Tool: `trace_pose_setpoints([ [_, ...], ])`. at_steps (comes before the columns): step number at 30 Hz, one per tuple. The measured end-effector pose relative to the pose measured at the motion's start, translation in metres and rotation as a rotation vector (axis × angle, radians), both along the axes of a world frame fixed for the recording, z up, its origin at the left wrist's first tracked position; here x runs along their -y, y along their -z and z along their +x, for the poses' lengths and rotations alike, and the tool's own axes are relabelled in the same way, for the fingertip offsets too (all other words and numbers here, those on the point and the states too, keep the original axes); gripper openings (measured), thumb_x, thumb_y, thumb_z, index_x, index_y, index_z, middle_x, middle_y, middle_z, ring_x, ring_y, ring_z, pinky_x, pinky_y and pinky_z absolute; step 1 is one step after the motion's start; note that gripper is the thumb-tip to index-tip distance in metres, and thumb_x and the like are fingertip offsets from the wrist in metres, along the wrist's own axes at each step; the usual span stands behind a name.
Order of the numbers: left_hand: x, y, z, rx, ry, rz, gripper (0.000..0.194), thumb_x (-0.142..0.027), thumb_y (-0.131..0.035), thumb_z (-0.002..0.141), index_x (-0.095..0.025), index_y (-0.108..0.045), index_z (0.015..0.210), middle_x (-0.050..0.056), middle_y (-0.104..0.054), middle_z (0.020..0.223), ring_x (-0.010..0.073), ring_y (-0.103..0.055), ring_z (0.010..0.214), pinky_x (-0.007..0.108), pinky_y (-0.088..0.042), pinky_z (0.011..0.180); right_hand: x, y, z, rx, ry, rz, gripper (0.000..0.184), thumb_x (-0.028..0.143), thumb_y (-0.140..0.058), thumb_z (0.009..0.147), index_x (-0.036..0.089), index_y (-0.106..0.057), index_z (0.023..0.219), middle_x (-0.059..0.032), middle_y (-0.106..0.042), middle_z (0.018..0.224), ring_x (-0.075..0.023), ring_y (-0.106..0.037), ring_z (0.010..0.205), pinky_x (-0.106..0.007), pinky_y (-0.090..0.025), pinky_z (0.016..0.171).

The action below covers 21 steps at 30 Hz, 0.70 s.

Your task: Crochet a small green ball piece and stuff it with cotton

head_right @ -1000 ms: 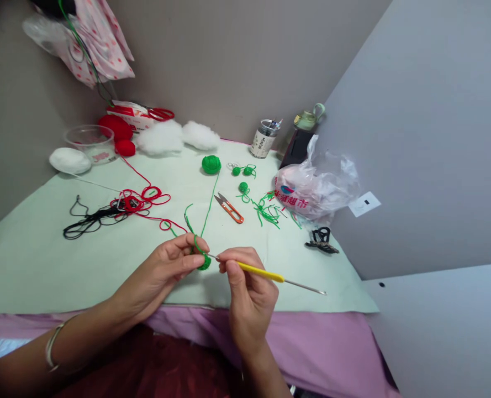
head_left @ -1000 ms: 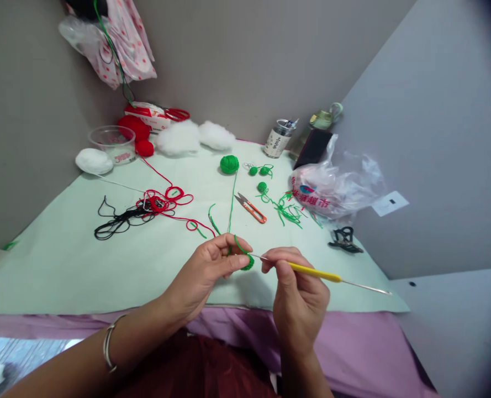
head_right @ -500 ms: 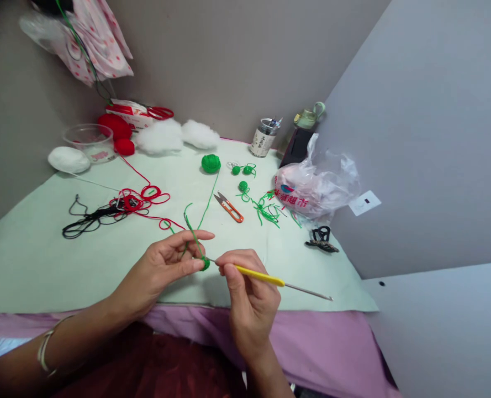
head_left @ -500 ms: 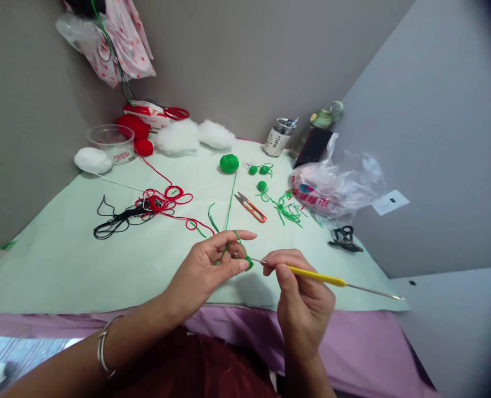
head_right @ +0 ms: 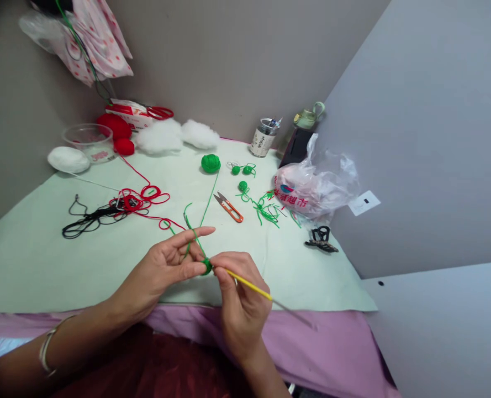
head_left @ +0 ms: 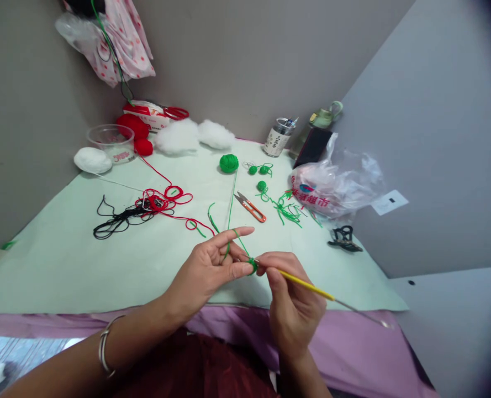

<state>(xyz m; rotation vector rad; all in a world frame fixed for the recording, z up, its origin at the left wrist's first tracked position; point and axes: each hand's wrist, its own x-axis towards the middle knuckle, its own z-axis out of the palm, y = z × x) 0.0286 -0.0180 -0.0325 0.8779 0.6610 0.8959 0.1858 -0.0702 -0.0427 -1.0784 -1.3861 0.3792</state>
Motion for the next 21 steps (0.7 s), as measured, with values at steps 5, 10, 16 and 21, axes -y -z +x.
trace_pose_setpoints([
  [5,0.002,-0.003,0.004,0.020,0.004,-0.043,0.048,-0.025,-0.092,0.079,-0.024,-0.078,0.125,-0.003,-0.069,0.083,0.0113,-0.061,0.079,0.027,-0.044,0.083,0.002,0.006,-0.004,0.159,0.124,0.146,0.033,0.005,-0.063,0.097,0.029,-0.076,0.114,-0.0037,-0.076,0.096,-0.0202,-0.072,0.087,-0.036,-0.058,0.074],
  [10,0.002,-0.004,0.004,0.057,0.037,-0.056,0.043,-0.025,-0.092,0.080,-0.024,-0.080,0.121,-0.003,-0.068,0.083,0.0112,-0.061,0.081,0.026,-0.044,0.083,0.000,0.007,-0.005,0.096,0.144,0.169,0.032,0.004,-0.063,0.098,0.028,-0.077,0.113,-0.0032,-0.076,0.098,-0.0184,-0.071,0.090,-0.033,-0.058,0.075],
  [16,0.006,-0.004,0.005,0.005,-0.057,-0.013,0.066,-0.023,-0.093,0.078,-0.027,-0.071,0.139,-0.004,-0.066,0.084,0.0098,-0.056,0.075,0.025,-0.044,0.080,-0.007,0.001,0.000,-0.006,-0.038,0.006,0.021,0.012,-0.059,0.103,0.026,-0.076,0.101,-0.0007,-0.072,0.086,-0.0159,-0.068,0.078,-0.029,-0.057,0.067],
  [21,0.009,-0.007,0.009,0.082,-0.007,-0.179,0.068,-0.031,-0.092,0.079,-0.020,-0.068,0.142,-0.006,-0.059,0.073,0.0063,-0.042,0.059,0.023,-0.037,0.063,-0.005,0.012,-0.005,0.385,0.221,0.300,0.037,0.002,-0.067,0.095,0.027,-0.077,0.121,-0.0066,-0.074,0.108,-0.0190,-0.071,0.097,-0.031,-0.059,0.077],
])
